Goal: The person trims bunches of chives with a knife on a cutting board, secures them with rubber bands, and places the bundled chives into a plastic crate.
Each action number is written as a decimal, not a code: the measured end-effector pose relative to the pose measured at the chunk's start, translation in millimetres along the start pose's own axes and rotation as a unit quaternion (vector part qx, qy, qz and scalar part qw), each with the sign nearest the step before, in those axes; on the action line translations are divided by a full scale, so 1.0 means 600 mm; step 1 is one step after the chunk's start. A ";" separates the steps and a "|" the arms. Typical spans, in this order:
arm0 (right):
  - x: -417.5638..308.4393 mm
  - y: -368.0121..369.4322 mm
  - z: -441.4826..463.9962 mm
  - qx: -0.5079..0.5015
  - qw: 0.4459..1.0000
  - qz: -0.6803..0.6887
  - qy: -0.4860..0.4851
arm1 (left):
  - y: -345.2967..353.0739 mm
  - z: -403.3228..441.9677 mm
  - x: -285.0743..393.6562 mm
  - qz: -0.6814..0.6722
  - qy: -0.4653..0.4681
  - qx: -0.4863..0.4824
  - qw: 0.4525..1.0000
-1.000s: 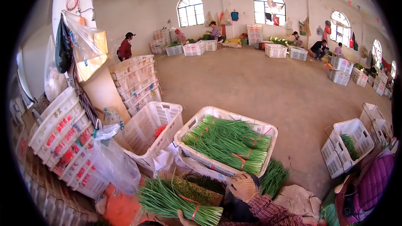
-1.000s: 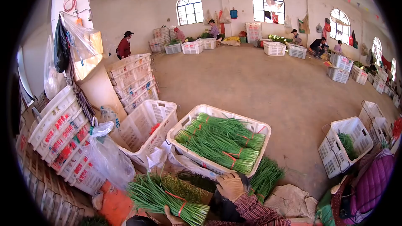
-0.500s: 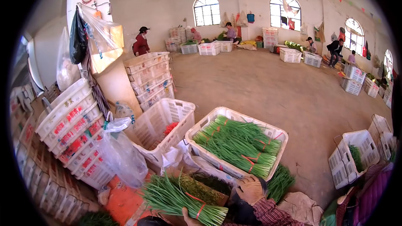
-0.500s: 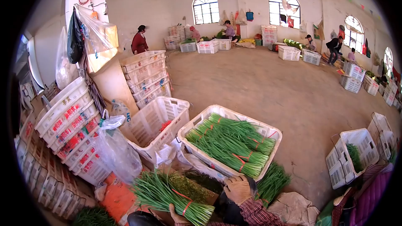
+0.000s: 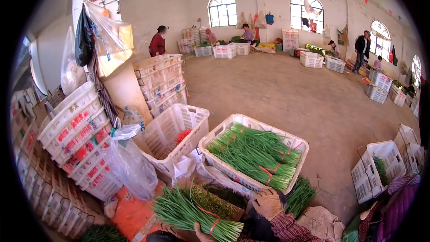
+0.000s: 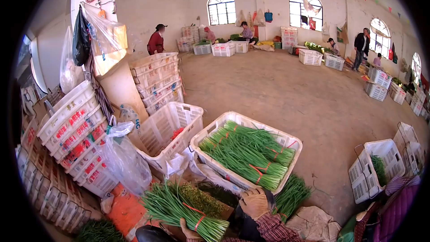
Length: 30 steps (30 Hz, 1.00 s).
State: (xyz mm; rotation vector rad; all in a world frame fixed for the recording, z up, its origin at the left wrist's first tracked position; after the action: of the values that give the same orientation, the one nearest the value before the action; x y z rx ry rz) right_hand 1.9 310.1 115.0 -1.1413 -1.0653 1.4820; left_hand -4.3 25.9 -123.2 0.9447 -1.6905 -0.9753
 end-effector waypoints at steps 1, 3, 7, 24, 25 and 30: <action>0.000 0.003 -0.001 -0.002 1.000 -0.001 -0.001 | -0.006 -0.002 0.001 0.000 0.002 0.013 1.000; -0.002 -0.003 -0.001 0.000 1.000 0.001 0.000 | -0.018 0.002 -0.001 -0.001 0.004 0.024 1.000; -0.001 0.000 -0.002 0.003 1.000 0.000 -0.004 | -0.010 -0.001 0.009 0.010 0.042 0.015 0.999; 0.004 0.022 -0.002 -0.059 0.998 0.000 0.007 | -0.051 0.046 -0.021 0.032 -0.074 -0.002 0.997; 0.003 0.020 -0.003 -0.060 0.998 0.001 0.009 | -0.055 0.047 -0.021 0.032 -0.075 -0.004 0.997; 0.000 0.009 -0.004 -0.035 0.999 -0.017 0.008 | -0.093 0.043 -0.012 -0.001 -0.088 -0.013 0.996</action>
State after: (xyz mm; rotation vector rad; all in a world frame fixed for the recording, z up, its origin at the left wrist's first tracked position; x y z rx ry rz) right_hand 3.2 309.4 109.5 -1.1764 -1.1283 1.4172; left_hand -17.9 15.6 -182.6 0.8649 -1.8178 -1.1056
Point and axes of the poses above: each hand's wrist, its own z-axis towards the middle knuckle, its own y-axis out of the palm, x = y × z, the point moved 10 cm from there along z, towards the middle knuckle, and after that the axes turned 15 degrees about -x, right-handed, at the moved point
